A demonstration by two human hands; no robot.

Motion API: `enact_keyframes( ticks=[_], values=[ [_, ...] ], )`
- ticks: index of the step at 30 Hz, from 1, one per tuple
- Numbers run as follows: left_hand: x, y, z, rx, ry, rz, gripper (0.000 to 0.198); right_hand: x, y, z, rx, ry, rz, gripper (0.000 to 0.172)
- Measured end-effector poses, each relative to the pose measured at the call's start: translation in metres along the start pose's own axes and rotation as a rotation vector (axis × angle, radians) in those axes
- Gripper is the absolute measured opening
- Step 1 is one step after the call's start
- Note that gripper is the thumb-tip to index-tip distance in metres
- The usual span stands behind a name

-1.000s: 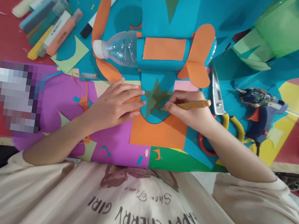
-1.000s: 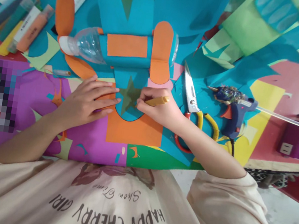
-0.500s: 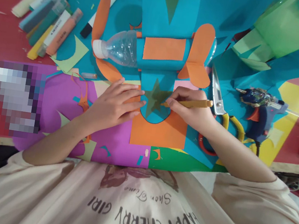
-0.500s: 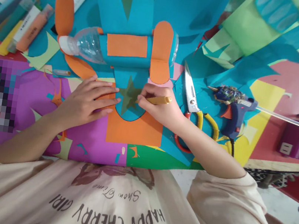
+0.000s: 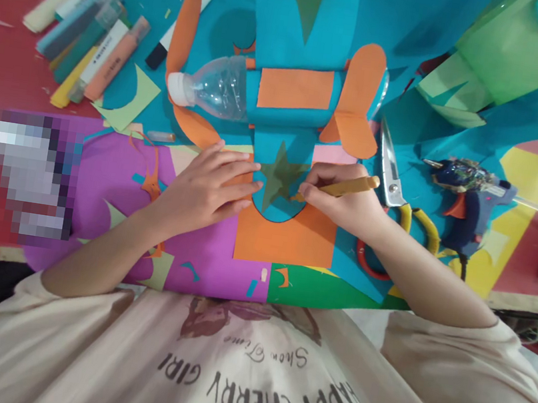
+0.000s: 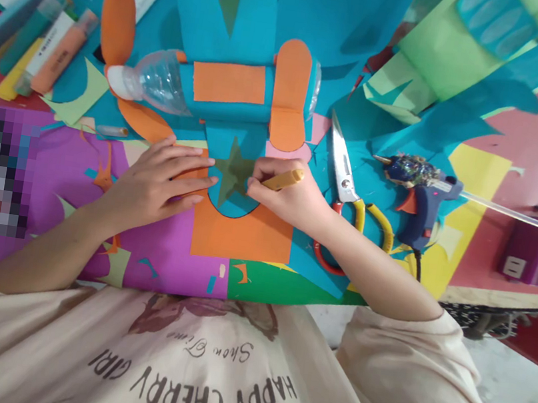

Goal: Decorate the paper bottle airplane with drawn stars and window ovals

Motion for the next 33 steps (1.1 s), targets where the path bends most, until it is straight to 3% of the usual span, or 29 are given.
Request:
enact_keyframes(
  ticks=[12, 21, 33],
  values=[
    [0.0001, -0.0001, 0.0001, -0.011, 0.013, 0.013, 0.030, -0.0014, -0.0009, -0.0005, -0.003, 0.009, 0.042, 0.021],
    [0.0000, 0.0003, -0.0003, 0.024, -0.015, -0.003, 0.029, 0.0011, -0.0023, 0.0002, 0.032, 0.010, -0.050, 0.029],
    [-0.0005, -0.0008, 0.0005, -0.036, 0.018, 0.005, 0.031, -0.0010, -0.0031, 0.0040, 0.044, 0.002, 0.062, 0.020]
  ],
)
Point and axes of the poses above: each hand's wrist, its own x-axis away from the middle knuckle, its own y-axis out of the palm, z = x × y, the point moved 1 cm from there along -x, towards the middle knuckle, and after that the axes turned 6 degrees about -y, right-handed, at the moved point
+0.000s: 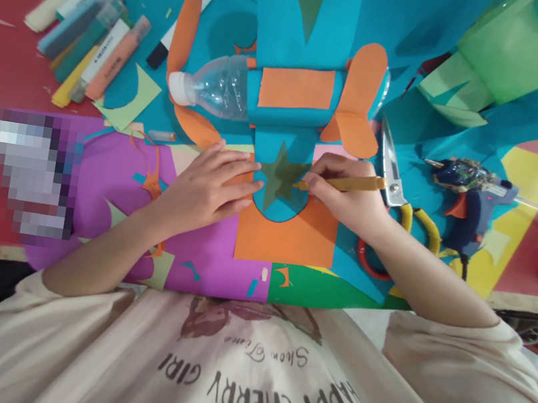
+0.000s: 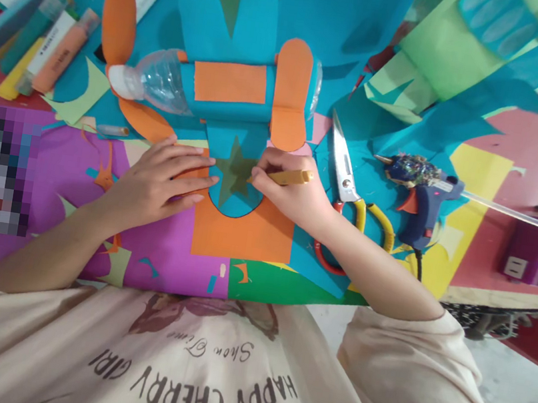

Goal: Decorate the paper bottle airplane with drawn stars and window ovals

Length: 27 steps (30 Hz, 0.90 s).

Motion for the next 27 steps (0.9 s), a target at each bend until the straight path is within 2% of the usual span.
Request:
enact_keyframes(
  ticks=[8, 13, 22, 27],
  values=[
    [0.0006, 0.0008, -0.0003, 0.023, 0.004, 0.014, 0.029, 0.0001, 0.0007, -0.0028, -0.015, -0.004, 0.032, 0.020],
    [0.0000, 0.0001, 0.0002, 0.048, -0.044, -0.026, 0.029, 0.0001, 0.0001, -0.0036, -0.004, 0.015, -0.018, 0.022],
    [0.0015, 0.0024, -0.0023, 0.032, 0.020, 0.019, 0.027, 0.0017, 0.0006, -0.0055, -0.040, 0.020, -0.083, 0.025],
    [0.0020, 0.0036, -0.0021, 0.033, 0.029, 0.047, 0.027, 0.0006, -0.0001, -0.0032, -0.011, 0.020, -0.032, 0.025]
  ],
)
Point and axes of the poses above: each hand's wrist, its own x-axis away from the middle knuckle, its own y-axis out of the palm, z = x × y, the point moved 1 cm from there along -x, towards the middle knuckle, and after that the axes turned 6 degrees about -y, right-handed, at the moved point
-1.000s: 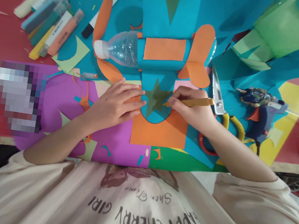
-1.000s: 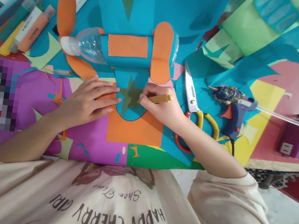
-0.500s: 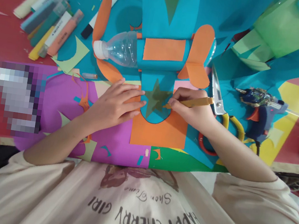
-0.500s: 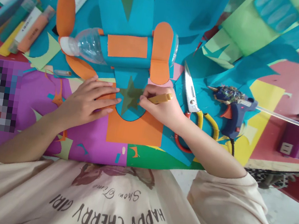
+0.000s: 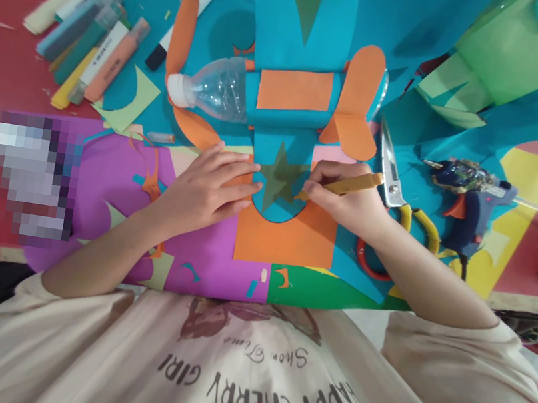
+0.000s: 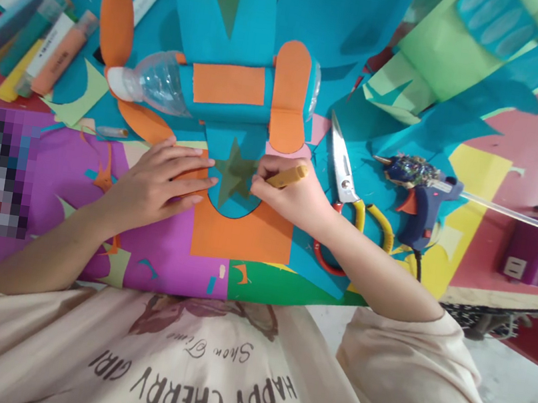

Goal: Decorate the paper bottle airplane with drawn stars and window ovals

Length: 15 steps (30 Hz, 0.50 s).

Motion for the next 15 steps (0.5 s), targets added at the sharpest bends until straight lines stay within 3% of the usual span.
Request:
enact_keyframes(
  ticks=[15],
  values=[
    [-0.0030, -0.0025, 0.0023, -0.048, 0.050, 0.042, 0.025, 0.0001, -0.0022, 0.0034, 0.019, 0.010, 0.040, 0.018]
  ],
)
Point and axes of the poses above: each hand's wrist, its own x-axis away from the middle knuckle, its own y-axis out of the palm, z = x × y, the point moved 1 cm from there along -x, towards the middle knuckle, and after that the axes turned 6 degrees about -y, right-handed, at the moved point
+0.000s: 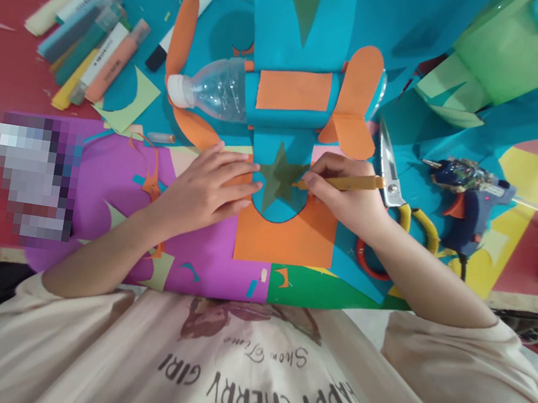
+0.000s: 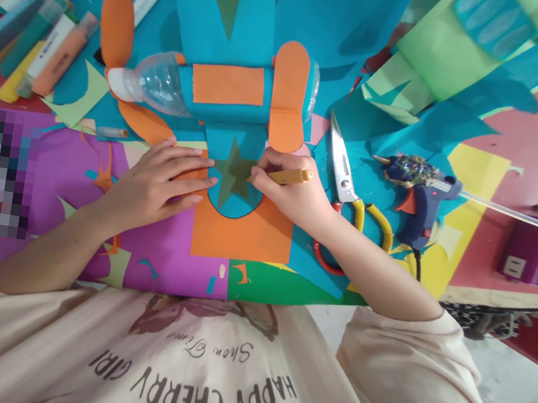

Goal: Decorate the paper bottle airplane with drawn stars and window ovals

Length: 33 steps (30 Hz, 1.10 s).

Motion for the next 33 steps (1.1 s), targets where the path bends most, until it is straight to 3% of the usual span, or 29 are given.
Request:
enact_keyframes(
  ticks=[33],
  values=[
    [0.0018, 0.0009, -0.0012, 0.091, -0.092, -0.083, 0.029, -0.0004, 0.0005, -0.0006, -0.003, 0.035, 0.040, 0.021]
  ],
)
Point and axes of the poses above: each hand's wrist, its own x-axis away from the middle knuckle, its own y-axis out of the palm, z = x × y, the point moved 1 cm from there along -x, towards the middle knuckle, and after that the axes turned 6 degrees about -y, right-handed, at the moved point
